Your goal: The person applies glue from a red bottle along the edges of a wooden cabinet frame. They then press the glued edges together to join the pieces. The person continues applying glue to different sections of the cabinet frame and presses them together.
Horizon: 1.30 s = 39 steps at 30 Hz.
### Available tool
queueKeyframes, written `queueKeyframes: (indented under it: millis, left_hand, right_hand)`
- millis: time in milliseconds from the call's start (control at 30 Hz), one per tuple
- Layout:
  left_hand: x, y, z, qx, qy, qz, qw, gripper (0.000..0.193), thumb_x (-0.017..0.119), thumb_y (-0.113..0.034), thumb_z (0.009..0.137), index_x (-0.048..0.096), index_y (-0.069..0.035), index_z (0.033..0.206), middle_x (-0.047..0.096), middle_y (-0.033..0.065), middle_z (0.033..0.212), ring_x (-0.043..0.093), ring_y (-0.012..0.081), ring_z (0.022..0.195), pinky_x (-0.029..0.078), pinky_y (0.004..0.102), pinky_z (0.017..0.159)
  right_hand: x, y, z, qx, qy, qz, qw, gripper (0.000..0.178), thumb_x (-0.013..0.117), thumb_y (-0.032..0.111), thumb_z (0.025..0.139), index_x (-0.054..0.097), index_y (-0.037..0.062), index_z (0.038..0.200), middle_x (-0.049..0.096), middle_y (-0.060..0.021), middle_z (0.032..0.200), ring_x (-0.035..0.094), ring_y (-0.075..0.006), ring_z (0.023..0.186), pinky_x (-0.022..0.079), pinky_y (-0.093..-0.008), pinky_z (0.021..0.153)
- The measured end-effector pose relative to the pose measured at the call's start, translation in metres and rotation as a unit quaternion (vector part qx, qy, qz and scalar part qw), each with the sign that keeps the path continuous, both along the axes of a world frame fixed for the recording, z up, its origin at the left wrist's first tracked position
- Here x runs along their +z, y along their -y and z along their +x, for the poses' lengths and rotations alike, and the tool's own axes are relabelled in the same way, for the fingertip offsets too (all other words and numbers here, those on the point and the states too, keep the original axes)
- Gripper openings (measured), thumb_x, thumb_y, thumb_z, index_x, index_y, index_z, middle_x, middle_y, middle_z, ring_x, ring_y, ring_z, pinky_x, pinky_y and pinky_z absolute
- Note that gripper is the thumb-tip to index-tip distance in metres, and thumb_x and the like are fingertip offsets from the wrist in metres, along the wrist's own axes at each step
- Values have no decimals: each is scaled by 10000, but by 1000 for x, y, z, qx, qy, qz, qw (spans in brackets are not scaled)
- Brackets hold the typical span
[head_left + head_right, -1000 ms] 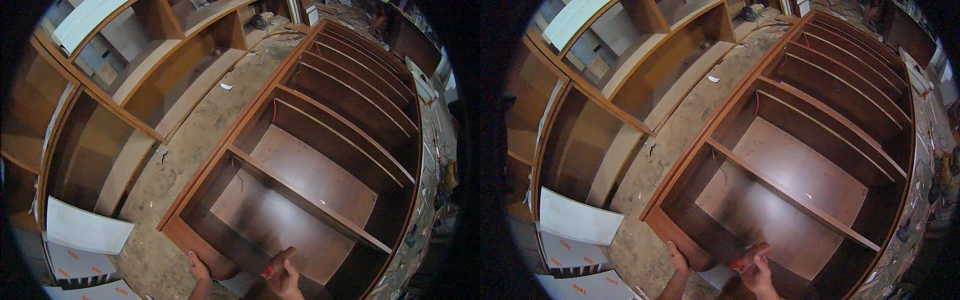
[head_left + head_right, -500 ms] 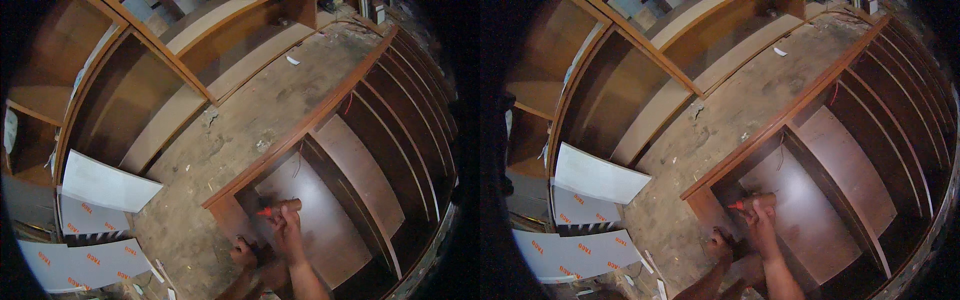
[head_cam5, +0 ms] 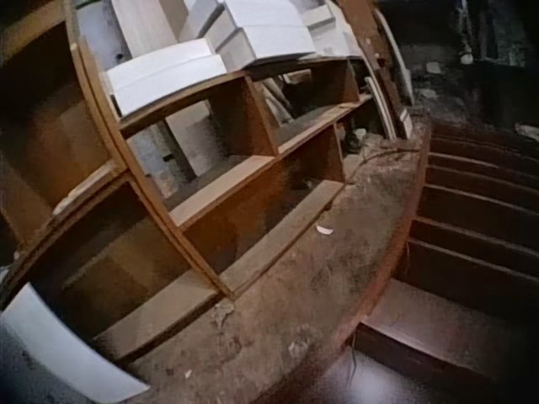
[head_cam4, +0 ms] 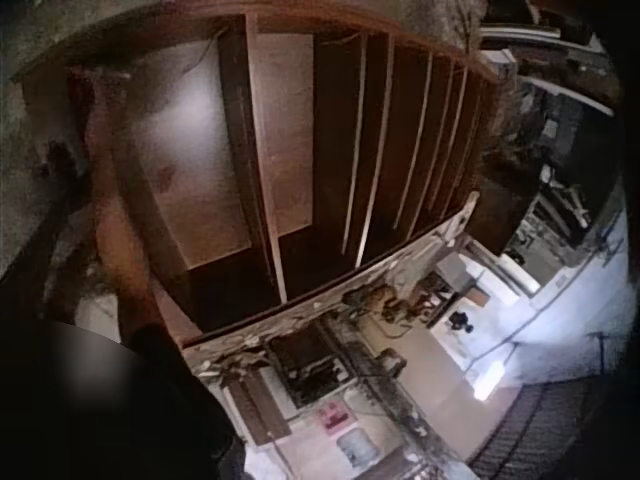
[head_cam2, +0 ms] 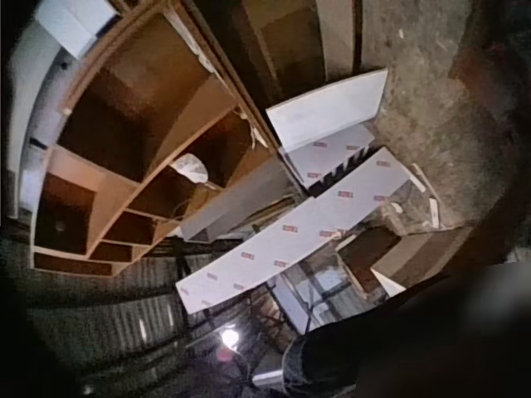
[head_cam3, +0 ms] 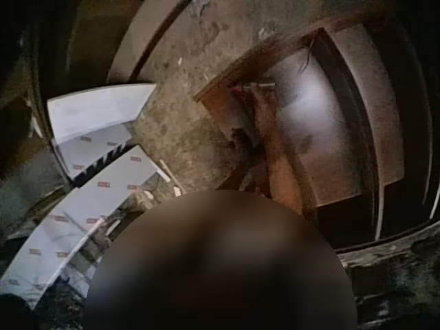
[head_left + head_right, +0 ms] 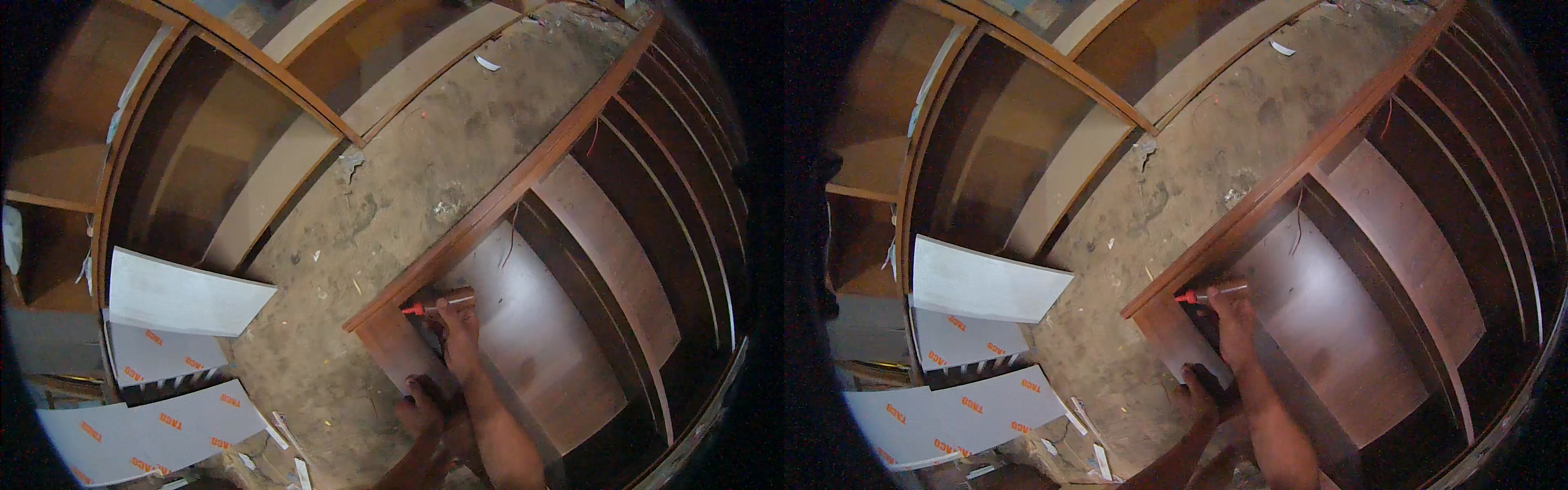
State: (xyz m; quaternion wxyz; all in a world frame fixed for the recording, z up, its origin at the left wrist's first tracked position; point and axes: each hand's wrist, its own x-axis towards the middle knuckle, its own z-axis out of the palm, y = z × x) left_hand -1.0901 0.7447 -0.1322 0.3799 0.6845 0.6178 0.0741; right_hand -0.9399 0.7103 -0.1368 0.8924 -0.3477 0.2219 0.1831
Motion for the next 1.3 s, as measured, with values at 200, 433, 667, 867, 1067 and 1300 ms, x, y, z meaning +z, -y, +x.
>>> queueKeyframes:
  millis: [200,433,667,867,1067,1300]
  left_hand:
    - [-12,-1,-9,1,-19,10,1000,882,468,-729,905,618,138,844,637,290,782,642,419,792,473,529,730]
    - [-12,-3,-10,8,-61,1,998,893,469,-735,894,578,151,940,583,325,918,591,446,929,428,537,826]
    - [-32,-14,-18,31,-23,10,999,770,501,-663,920,614,98,881,634,236,812,609,357,794,464,470,742]
    - [-6,-1,-4,15,-8,-30,999,619,505,-549,967,647,48,883,651,136,756,646,279,748,493,411,711]
    - [-6,0,-3,-3,-54,46,997,649,495,-565,966,634,60,863,644,137,761,630,253,740,483,412,704]
    - [-34,-11,-22,14,-26,12,999,787,537,-685,898,577,94,793,599,242,718,585,348,707,448,482,679]
  right_hand:
    - [-9,-8,-1,-37,31,-11,999,188,676,213,959,601,89,1078,700,-63,995,692,-170,902,559,-315,733]
    - [-15,-9,0,-26,39,-46,998,219,680,195,951,611,78,1122,702,-58,1017,697,-176,918,583,-305,712]
    - [-7,-11,3,-18,51,-57,997,389,732,209,906,579,56,1230,675,-56,1099,678,-159,975,599,-300,728]
    - [-5,-11,3,-13,64,-45,997,435,752,213,888,569,35,1240,666,-62,1109,667,-154,996,599,-297,744]
    - [-11,-13,0,-26,115,-76,990,400,734,170,901,563,37,1238,685,-61,1060,677,-158,972,592,-294,756]
    - [-13,-16,-2,-44,156,-88,983,297,729,77,884,609,35,1152,690,-51,1052,661,-157,1004,557,-320,858]
